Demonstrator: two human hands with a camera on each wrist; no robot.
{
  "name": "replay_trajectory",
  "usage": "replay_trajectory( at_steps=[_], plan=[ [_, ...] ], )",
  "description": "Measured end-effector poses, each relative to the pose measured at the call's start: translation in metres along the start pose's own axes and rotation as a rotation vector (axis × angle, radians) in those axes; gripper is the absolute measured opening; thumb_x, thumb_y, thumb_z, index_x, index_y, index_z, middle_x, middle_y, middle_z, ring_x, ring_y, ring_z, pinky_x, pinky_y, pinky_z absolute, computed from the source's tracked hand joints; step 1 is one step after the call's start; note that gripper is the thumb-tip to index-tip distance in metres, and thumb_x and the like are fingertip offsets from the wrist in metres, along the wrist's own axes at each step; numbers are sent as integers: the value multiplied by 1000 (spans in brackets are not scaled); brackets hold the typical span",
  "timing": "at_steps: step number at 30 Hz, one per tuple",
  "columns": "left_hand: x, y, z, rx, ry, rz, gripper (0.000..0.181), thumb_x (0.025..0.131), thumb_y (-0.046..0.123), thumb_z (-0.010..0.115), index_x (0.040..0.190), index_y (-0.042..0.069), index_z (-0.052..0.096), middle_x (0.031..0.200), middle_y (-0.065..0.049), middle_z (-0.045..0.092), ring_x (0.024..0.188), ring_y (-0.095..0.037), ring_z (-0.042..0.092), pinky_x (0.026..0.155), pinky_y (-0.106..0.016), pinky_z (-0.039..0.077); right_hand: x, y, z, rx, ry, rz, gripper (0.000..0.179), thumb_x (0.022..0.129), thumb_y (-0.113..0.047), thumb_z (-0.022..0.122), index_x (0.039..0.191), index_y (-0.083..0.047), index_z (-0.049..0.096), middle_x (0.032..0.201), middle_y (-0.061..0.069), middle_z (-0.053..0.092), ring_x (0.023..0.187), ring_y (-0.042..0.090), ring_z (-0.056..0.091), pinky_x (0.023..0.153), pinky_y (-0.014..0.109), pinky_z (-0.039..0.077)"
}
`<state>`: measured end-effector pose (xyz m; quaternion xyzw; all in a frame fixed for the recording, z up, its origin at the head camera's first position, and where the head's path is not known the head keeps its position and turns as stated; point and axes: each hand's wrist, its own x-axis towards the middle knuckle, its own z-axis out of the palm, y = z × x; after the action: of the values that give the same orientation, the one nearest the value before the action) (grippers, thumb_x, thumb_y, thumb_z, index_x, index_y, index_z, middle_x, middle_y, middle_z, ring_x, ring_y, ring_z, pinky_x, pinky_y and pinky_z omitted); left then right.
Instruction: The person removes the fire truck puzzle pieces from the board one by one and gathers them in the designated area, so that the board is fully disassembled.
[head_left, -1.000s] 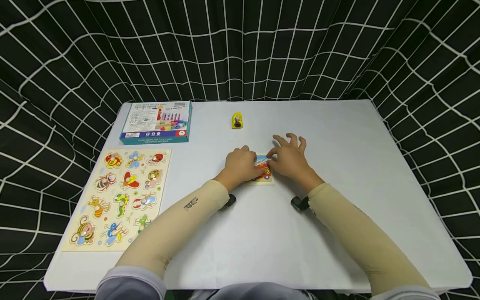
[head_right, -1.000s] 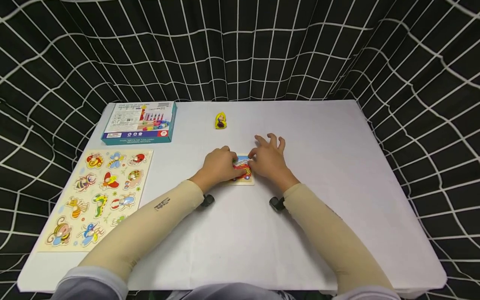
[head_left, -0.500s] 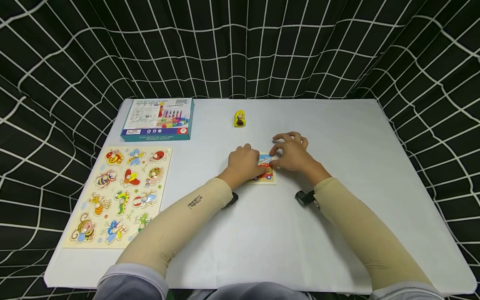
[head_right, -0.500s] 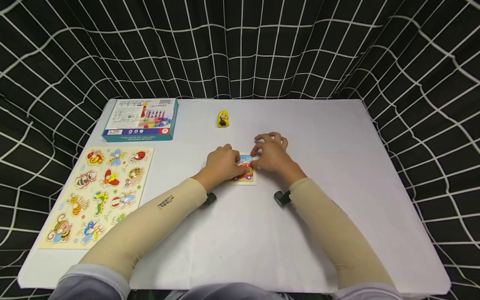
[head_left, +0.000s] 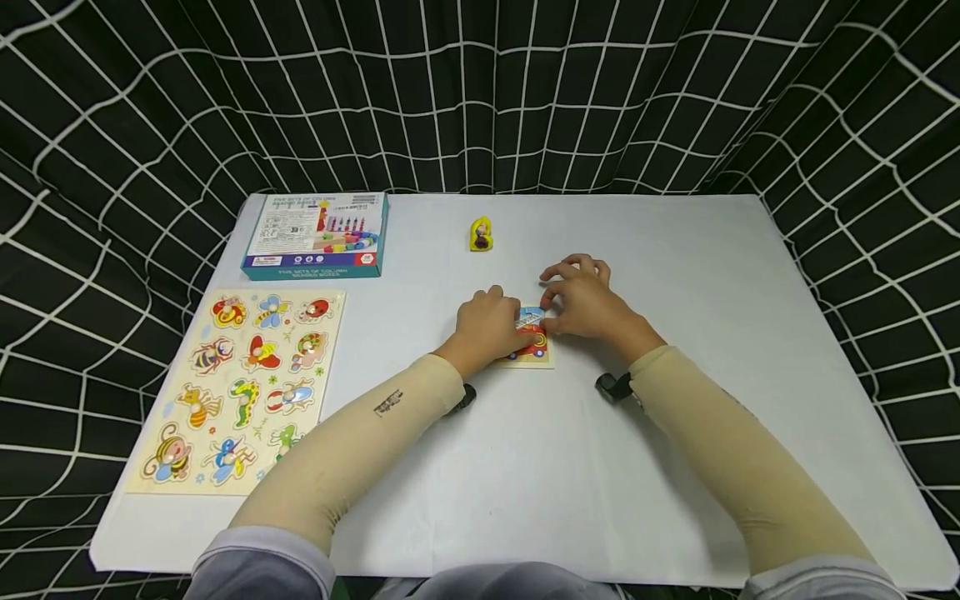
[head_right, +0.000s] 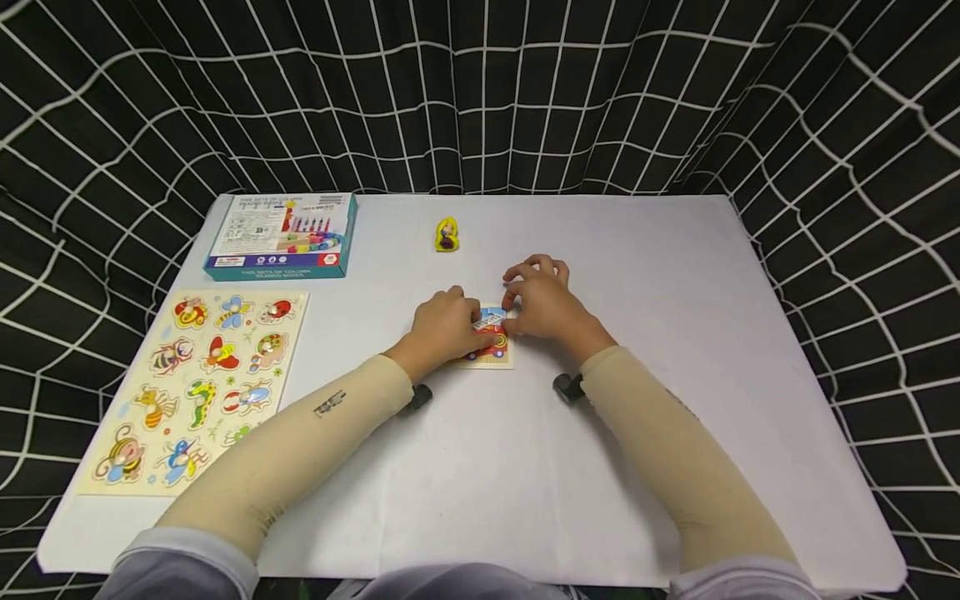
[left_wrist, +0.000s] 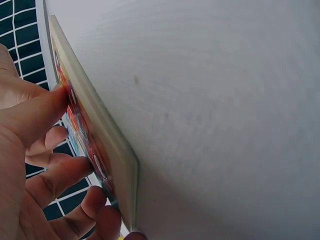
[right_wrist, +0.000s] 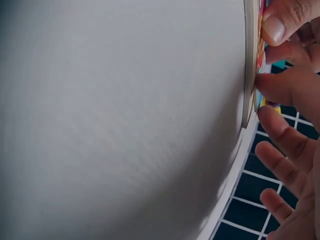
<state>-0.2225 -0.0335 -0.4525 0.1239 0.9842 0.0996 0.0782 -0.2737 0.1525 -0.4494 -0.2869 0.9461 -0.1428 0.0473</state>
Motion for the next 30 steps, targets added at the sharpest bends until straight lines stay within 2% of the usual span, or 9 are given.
replay_trajectory(
  at_steps=[5,15,23,27,30],
  plan=[
    [0,0,0,3,-10,-4,51,79,68,66,96,20,66,89,0,49,82,-21,51,65,-39,47,2,1,-1,-30,-2,-35,24,68,-41,86,78,-25,71,128,0,55,130,34,28,102,62,9],
    [-1,-1,-2,0,-20,2,51,80,67,67,99,19,65,88,0,51,81,-21,54,70,-43,46,3,2,0,19,-20,-5,27,67,-38,87,78,-22,68,128,4,55,130,37,28,103,63,8],
    [0,1,0,10,-14,14,52,80,66,67,104,20,67,88,1,51,80,-20,54,72,-44,46,-1,7,-2,20,-29,-12,24,67,-39,83,77,-22,68,124,1,57,127,35,31,102,63,9],
    [1,1,2,10,-20,11,53,80,67,67,105,20,67,88,1,51,80,-20,54,71,-43,45,-12,22,-12,49,-14,2,25,66,-38,84,77,-22,68,123,2,58,127,33,31,102,62,8],
    [1,0,2,22,-27,-1,55,80,68,66,107,21,67,89,2,51,80,-20,54,71,-42,44,-28,50,-24,82,-2,20,26,65,-35,86,78,-21,69,122,4,60,124,32,34,101,60,9]
  ],
)
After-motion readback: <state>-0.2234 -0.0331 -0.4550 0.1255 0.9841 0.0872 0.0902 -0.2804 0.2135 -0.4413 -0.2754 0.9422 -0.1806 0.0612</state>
